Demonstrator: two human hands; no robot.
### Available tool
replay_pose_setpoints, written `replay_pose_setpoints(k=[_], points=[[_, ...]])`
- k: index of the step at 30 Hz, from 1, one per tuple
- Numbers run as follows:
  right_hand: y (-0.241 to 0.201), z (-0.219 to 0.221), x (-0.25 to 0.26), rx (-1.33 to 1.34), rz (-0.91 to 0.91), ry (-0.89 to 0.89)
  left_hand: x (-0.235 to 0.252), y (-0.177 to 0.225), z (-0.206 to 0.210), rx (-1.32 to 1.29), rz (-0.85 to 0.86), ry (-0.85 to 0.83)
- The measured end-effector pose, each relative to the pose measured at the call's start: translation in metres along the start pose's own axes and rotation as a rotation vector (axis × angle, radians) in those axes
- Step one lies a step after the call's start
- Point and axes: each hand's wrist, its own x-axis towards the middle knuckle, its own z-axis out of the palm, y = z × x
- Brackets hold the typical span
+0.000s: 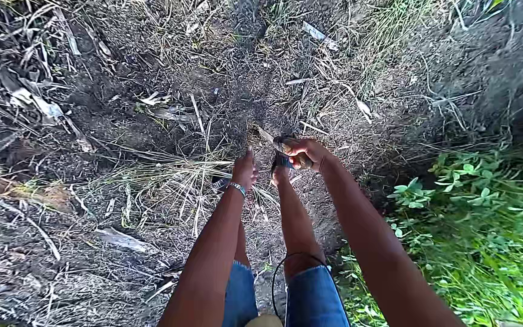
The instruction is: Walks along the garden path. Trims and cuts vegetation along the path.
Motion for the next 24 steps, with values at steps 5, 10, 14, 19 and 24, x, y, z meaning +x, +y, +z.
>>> replay_pose_setpoints(k=[5, 10, 14, 19, 24], points=[[0.002, -0.003, -0.001, 0.018, 0.002, -0.002, 0.006, 0.002, 0.008, -0.004, -0.029, -0.002], [0.003, -0.004, -0.001, -0.002, -0.012, -0.021, 0.002, 0.005, 0.009, 0.011, -0.059, 0.004], [0.022, 0.010, -0.004, 0.046, -0.052, 0.010, -0.010, 0.002, 0.007, 0.004, -0.046, 0.011], [0.081, 0.042, -0.036, -0.294, -0.102, 0.094, -0.052, -0.018, -0.017, -0.052, -0.004, -0.007], [0.107, 0.052, -0.083, -0.340, -0.144, 0.158, -0.084, -0.049, -0.053, -0.125, 0.034, -0.036]])
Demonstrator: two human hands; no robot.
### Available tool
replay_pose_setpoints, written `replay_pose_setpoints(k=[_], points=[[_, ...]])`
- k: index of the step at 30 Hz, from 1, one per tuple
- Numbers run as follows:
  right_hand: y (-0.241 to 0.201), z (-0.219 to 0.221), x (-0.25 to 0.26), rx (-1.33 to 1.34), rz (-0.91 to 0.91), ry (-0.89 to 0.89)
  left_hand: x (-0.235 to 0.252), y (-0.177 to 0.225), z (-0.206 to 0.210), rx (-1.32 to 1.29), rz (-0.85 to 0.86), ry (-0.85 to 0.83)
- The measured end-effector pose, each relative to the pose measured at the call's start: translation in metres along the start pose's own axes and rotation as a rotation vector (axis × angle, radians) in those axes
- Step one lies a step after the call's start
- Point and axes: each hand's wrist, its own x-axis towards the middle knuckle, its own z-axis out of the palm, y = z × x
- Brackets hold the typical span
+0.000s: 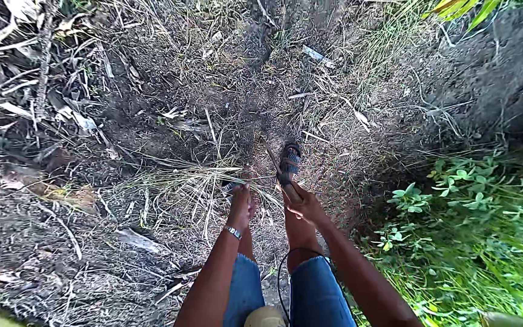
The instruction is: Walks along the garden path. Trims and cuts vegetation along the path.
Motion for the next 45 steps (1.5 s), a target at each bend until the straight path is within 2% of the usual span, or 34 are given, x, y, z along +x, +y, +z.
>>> replay_pose_setpoints(k=[4, 9, 14, 17, 23, 29, 32, 36, 40, 45], points=[[-0.010, 0.000, 0.007, 0.299, -0.033, -0.018, -0.009, -0.021, -0.018, -0.023, -0.037, 0.005], [-0.014, -0.003, 0.059, 0.615, 0.112, -0.016, -0.017, -0.049, -0.034, -0.058, -0.082, 0.013], [0.000, -0.026, 0.055, 0.566, 0.104, 0.031, -0.027, -0.048, -0.040, -0.093, -0.076, 0.016], [0.002, -0.035, 0.044, 0.532, 0.073, -0.006, -0.026, -0.042, -0.033, -0.119, -0.066, 0.022], [-0.013, -0.016, 0.064, 0.599, 0.130, -0.058, -0.027, -0.038, -0.016, -0.146, -0.036, -0.053], [0.010, -0.028, 0.056, 0.611, 0.102, -0.009, -0.031, -0.041, -0.020, -0.149, -0.061, -0.066], [0.014, -0.045, 0.032, 0.506, 0.062, -0.029, -0.029, -0.047, -0.024, -0.159, -0.076, -0.045], [0.001, -0.044, 0.006, 0.174, 0.034, -0.116, -0.034, -0.046, -0.026, -0.163, -0.084, -0.036], [-0.007, -0.028, 0.020, -0.024, 0.067, -0.195, -0.036, -0.045, -0.027, -0.166, -0.070, -0.046], [-0.029, -0.023, 0.047, -0.292, 0.100, -0.187, -0.040, -0.045, -0.037, -0.139, -0.053, -0.031]])
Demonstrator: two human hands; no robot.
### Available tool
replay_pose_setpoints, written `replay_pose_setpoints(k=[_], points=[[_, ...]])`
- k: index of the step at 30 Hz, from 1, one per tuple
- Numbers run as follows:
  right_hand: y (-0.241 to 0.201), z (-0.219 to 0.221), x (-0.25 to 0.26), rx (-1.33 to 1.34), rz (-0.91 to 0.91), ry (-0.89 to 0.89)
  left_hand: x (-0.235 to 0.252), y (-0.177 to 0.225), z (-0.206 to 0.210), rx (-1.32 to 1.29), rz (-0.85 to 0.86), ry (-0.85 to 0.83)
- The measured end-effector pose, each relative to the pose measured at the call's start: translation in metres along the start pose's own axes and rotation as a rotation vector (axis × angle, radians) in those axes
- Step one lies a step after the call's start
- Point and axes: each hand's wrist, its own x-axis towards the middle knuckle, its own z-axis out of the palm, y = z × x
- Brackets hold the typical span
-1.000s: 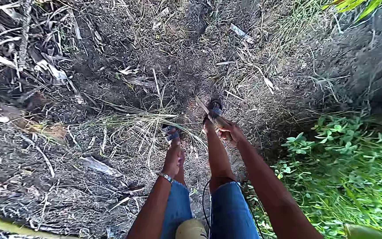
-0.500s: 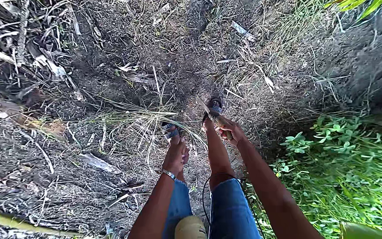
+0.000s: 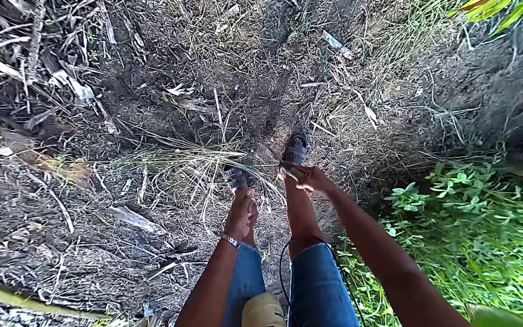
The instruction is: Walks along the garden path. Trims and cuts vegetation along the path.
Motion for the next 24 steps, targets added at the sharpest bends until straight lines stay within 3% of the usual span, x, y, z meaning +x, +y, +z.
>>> replay_pose_setpoints(k=[7, 18, 24], points=[[-0.010, -0.016, 0.008, -0.031, 0.089, -0.012, 0.001, -0.007, -0.001, -0.054, -0.027, 0.019], [-0.043, -0.067, 0.015, -0.209, 0.032, 0.046, -0.001, -0.010, 0.009, -0.099, -0.046, -0.022], [-0.049, -0.075, 0.005, -0.241, 0.000, 0.083, -0.001, -0.011, 0.013, -0.108, -0.053, -0.023]])
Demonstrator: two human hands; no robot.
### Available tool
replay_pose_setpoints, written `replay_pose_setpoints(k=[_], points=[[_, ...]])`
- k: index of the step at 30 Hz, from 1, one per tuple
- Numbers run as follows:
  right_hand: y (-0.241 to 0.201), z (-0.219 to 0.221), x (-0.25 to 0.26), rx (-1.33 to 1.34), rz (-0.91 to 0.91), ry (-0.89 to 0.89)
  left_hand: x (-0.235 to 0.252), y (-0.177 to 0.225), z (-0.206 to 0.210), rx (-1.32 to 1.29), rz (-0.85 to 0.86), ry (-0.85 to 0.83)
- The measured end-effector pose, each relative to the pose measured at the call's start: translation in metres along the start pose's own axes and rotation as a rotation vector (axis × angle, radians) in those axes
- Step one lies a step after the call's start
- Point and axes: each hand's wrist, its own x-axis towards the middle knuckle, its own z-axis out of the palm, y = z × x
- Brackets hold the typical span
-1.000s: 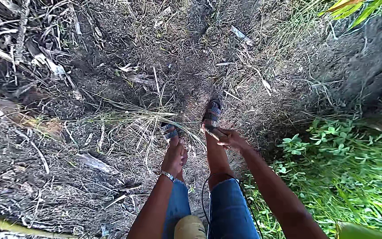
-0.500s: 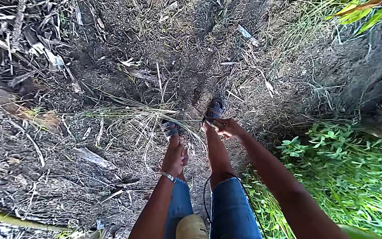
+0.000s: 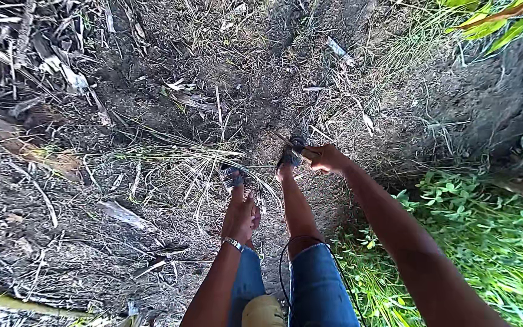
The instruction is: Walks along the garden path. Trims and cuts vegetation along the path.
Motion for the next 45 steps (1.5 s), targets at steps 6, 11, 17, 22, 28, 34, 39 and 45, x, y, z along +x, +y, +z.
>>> replay_pose_setpoints(k=[6, 11, 17, 22, 28, 34, 39, 45], points=[[0.007, 0.023, -0.041, -0.130, -0.039, 0.024, -0.006, 0.002, 0.002, 0.006, 0.033, -0.034], [-0.004, 0.055, -0.011, -0.173, 0.054, 0.033, -0.004, 0.000, 0.003, 0.030, 0.034, -0.048], [0.024, 0.078, -0.034, 0.545, 0.030, 0.102, -0.013, 0.008, 0.017, 0.016, 0.032, -0.038], [0.022, 0.083, -0.059, 0.236, -0.083, 0.204, -0.021, 0.014, 0.020, -0.023, 0.031, -0.098], [0.016, 0.092, 0.007, -0.050, -0.015, 0.125, -0.048, 0.036, 0.058, -0.344, 0.071, -0.463], [0.034, 0.049, -0.054, 0.010, 0.022, 0.150, -0.095, 0.077, 0.126, -0.423, 0.017, -0.923], [0.073, -0.001, -0.121, 0.113, -0.029, 0.350, -0.108, 0.094, 0.190, -0.459, -0.066, -1.041], [0.083, -0.082, -0.188, 0.370, -0.194, 0.587, -0.095, 0.105, 0.229, -0.370, -0.156, -1.061]])
